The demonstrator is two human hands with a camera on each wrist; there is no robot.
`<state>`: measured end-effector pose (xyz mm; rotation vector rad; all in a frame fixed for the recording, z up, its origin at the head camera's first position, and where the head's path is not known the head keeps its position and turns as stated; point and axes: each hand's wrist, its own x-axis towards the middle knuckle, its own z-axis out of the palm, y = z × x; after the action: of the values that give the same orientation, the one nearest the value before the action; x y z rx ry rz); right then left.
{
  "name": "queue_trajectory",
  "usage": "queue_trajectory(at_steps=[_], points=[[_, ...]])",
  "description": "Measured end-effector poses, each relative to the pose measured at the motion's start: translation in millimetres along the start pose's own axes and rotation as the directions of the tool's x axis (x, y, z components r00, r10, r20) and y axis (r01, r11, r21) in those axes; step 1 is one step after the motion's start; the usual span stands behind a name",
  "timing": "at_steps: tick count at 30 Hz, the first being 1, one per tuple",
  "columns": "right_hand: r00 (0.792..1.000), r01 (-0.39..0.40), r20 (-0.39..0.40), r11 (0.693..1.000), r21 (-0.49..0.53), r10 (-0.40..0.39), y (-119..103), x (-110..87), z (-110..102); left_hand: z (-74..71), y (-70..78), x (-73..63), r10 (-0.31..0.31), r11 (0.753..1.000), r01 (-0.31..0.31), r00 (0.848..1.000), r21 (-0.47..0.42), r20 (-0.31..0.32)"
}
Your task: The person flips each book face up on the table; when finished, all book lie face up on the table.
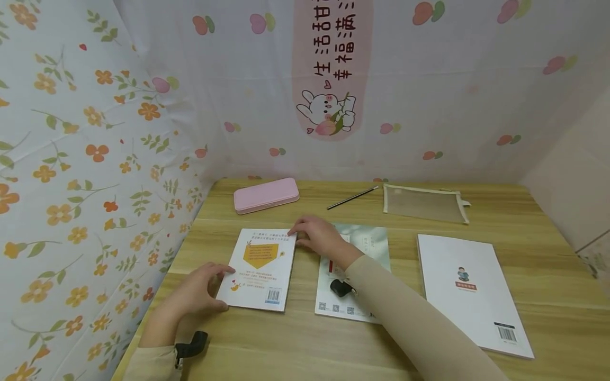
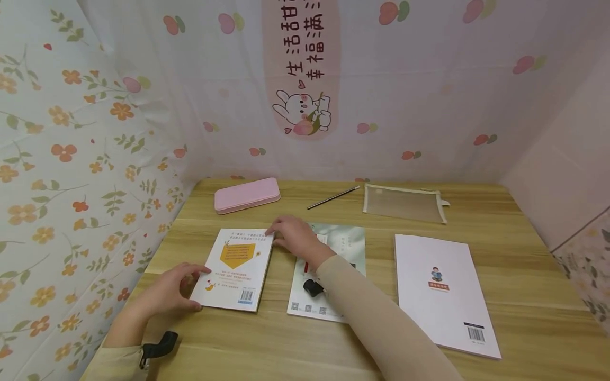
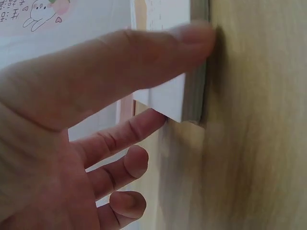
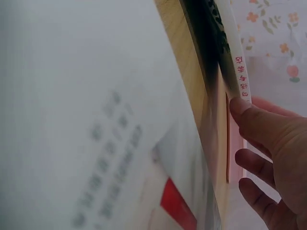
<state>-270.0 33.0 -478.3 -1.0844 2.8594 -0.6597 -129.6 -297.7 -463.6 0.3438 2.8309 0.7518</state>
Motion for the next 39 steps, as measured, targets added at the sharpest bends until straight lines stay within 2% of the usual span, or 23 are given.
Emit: queue_trajectory(at_steps=[5,12,21,26,29,34,37,39], points=[[0.999,0.048,-0.017,0.998,-0.035,-0.048,1,-0.4,1,3.6,-2.4,1.5,-0.005,1.000,0.005,1.000,-0.003,0.004],[0.998,0.055,-0.008,0.998,-0.033,-0.055,0,-1.3,2,3.6,-1.5,2.6,-0.031,0.998,0.034,0.998,-0.061,0.046],[0.999,0.039,0.003,0.999,-0.019,-0.039,-1,-2.2,-4,-2.0,-3.1,1.2,0.041,0.995,-0.035,0.997,-0.091,0.067],[1.000,0.024,0.001,0.999,0.032,-0.024,0,-5.8,-10,-6.4,-6.4,-0.8,0.078,0.989,-0.069,0.995,-0.132,0.068],[1.000,0.009,-0.010,0.997,0.081,-0.008,1,-7.0,-14,-8.9,-9.0,-3.0,0.095,0.986,-0.088,0.995,-0.142,0.043],[0.999,-0.014,-0.041,0.987,0.161,0.021,1,-7.1,-22,-13.2,-9.7,-4.0,0.072,0.987,-0.075,0.997,-0.139,-0.031],[0.997,-0.027,-0.061,0.982,0.187,0.039,2,-7.3,-26,-15.1,-7.8,-2.3,0.070,0.988,-0.085,0.991,-0.125,-0.116],[0.996,-0.039,-0.072,0.977,0.208,0.055,3,-7.7,-29,-15.6,-6.8,-1.2,0.089,0.987,-0.111,0.977,-0.112,-0.192]])
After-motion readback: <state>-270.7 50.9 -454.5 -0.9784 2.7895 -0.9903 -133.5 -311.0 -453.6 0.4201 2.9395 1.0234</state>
